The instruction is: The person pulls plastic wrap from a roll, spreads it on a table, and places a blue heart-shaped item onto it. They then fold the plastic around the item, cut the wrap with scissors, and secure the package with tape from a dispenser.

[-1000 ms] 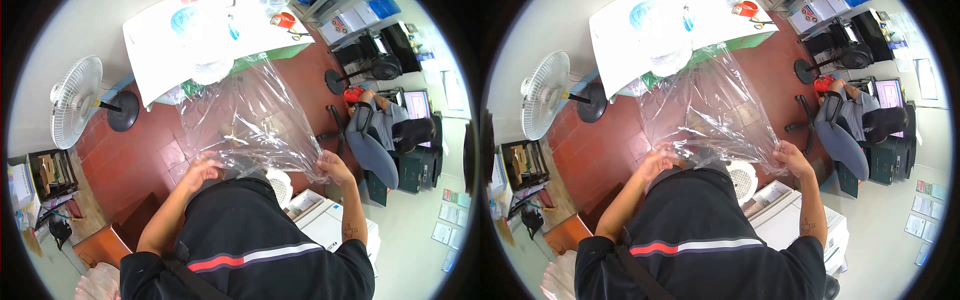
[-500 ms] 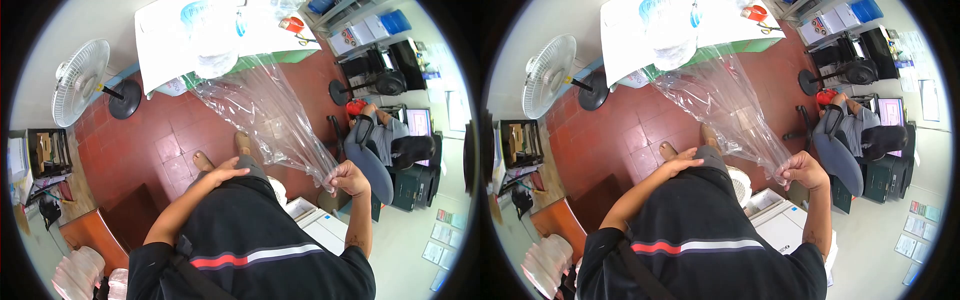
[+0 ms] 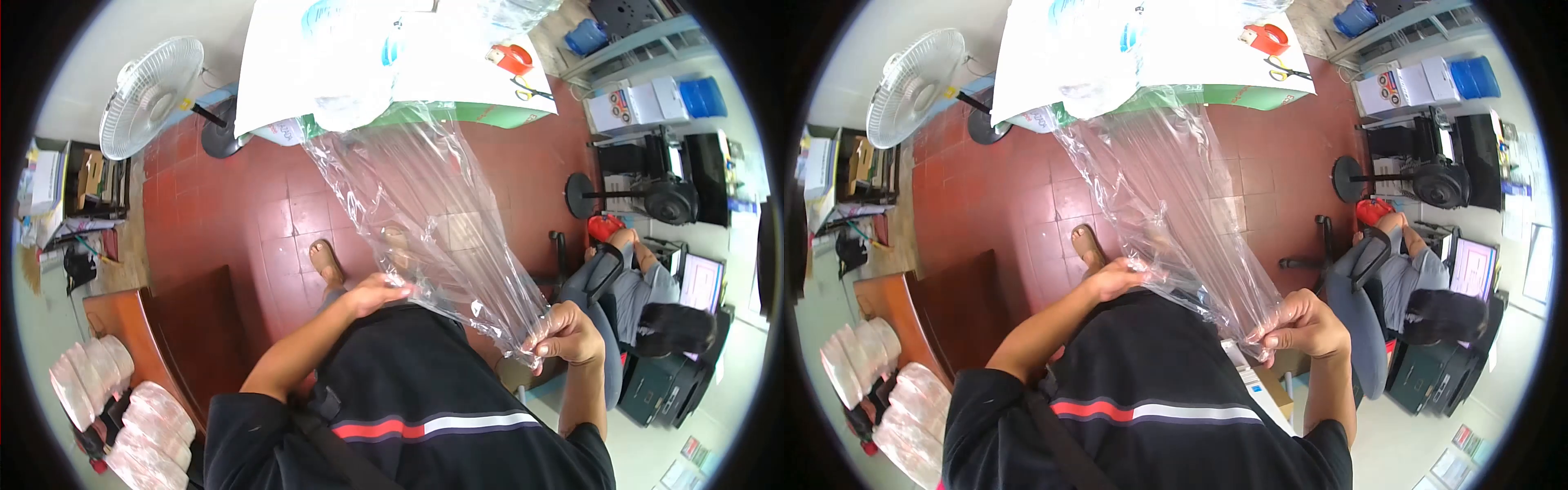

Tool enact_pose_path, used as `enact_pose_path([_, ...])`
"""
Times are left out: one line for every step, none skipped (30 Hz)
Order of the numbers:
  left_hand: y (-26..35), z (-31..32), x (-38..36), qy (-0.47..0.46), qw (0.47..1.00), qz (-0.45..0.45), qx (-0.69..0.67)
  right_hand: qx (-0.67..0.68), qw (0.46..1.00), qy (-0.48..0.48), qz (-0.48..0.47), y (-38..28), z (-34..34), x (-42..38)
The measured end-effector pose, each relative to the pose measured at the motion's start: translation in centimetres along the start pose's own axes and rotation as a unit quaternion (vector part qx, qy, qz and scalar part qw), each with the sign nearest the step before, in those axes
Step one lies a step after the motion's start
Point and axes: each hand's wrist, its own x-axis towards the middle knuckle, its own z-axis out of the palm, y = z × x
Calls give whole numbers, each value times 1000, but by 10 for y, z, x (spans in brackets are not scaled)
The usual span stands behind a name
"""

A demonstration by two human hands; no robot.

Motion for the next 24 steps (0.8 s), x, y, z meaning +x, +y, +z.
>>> enact_pose_path([1,0,-16,34,998,-14,58,-7,1000,-2,14,-2,-12,-5])
enact_pose_path([2,0,-35,70,990,-30,117,-26,998,13,47,-4,-23,-9])
enact_pose_path([3,0,-57,124,979,-29,162,-46,996,28,74,-5,-32,-11])
enact_pose_path([3,-1,-82,178,961,-28,209,-65,992,42,97,-4,-39,-12])
enact_pose_path([4,-4,-110,223,944,-39,239,-76,990,51,105,-1,-46,-12])
enact_pose_path([4,-5,-139,267,925,-50,268,-83,987,76,116,3,-50,-12])
enact_pose_path([6,-2,-168,295,934,-30,201,-89,982,103,128,9,-52,-13])
enact_pose_path([5,3,-193,320,938,-11,133,-96,977,131,140,16,-55,-14])
enact_pose_path([0,7,-213,342,930,4,137,-116,973,123,157,29,-60,-17])
enact_pose_path([-5,12,-230,362,921,18,141,-105,974,127,155,47,-60,-17])
enact_pose_path([-10,16,-244,381,913,32,143,-95,974,133,155,66,-60,-19])
enact_pose_path([-4,26,-252,407,903,42,130,-86,975,138,154,78,-57,-23])
enact_pose_path([8,40,-260,432,892,54,118,-87,970,168,154,84,-48,-25])
enact_pose_path([23,53,-269,457,880,67,107,-92,969,193,125,83,-42,-27])
enact_pose_path([40,63,-279,452,882,96,97,-96,967,218,96,79,-34,-32])
enact_pose_path([48,64,-286,469,866,124,121,-98,962,243,69,74,-25,-39])
enact_pose_path([64,75,-294,457,868,137,139,-124,954,273,24,66,-9,-43])
enact_pose_path([75,84,-299,444,869,152,156,-118,952,282,-11,57,3,-47])
enact_pose_path([74,80,-298,449,859,155,189,-110,953,283,-4,66,4,-49])
enact_pose_path([67,74,-299,452,859,122,208,-100,953,286,2,79,1,-50])
enact_pose_path([59,65,-300,454,856,91,229,-72,954,288,37,103,-4,-48])
enact_pose_path([50,55,-299,455,853,58,248,-45,953,290,72,128,-8,-47])
enact_pose_path([35,43,-298,441,874,73,190,-32,947,309,82,139,-6,-47])
enact_pose_path([31,45,-297,441,878,91,161,-35,941,334,35,136,1,-48])
